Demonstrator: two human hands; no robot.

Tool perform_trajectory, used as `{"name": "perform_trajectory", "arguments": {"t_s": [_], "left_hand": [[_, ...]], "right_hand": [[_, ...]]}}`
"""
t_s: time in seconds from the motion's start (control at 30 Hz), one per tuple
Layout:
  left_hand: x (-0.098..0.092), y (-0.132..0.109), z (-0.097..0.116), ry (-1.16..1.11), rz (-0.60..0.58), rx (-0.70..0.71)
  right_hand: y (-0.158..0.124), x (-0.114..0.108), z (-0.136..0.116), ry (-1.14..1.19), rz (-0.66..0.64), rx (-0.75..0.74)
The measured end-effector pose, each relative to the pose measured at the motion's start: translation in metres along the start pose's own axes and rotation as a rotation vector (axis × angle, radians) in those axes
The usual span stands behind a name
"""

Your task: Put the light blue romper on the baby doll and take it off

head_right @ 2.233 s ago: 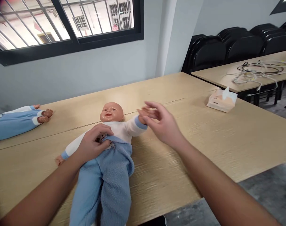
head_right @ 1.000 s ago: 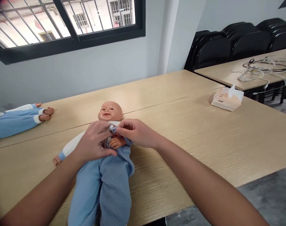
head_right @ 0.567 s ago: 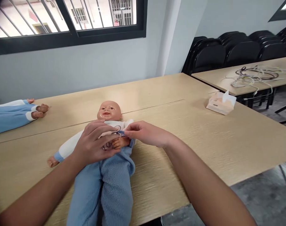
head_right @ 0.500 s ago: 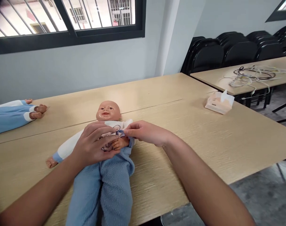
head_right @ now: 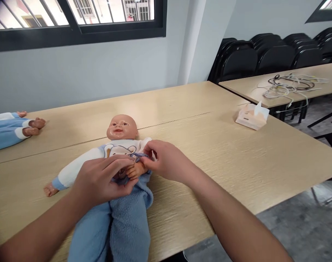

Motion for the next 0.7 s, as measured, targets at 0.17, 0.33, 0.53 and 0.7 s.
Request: {"name": "perform_trajectory", "arguments": {"t_s": [0.17,0.33,0.53,0.7], "left_hand": [[0.000,-0.003,-0.002,0.024,-0.036,0.038],[-0.010,-0.005,-0.012,-0.120,0.013,0.049],[-0.027,-0.004,-0.006,-0.326,0.001,0.125],[-0.027,-0.003,0.011,-0.390,-0.106,0.169]], "right_hand": [[-0.007,-0.006,0.003,0.156,-0.380,0.088],[-0.005,-0.014,0.009,0.016,-0.309,0.110],[0.016,-0.010,0.034,0.156,-0.143,0.127],[0.023,0.002,0.038,0.271,0.167,0.039]]}}
Point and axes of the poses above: each hand's wrist, its own y-axis towards the middle knuckle, its own x-axis out of the palm, z = x × y, the point moved 3 cm from there along y, towards the middle knuckle, and after that the axes turned 7 degrees about x, right-handed, at the moved point
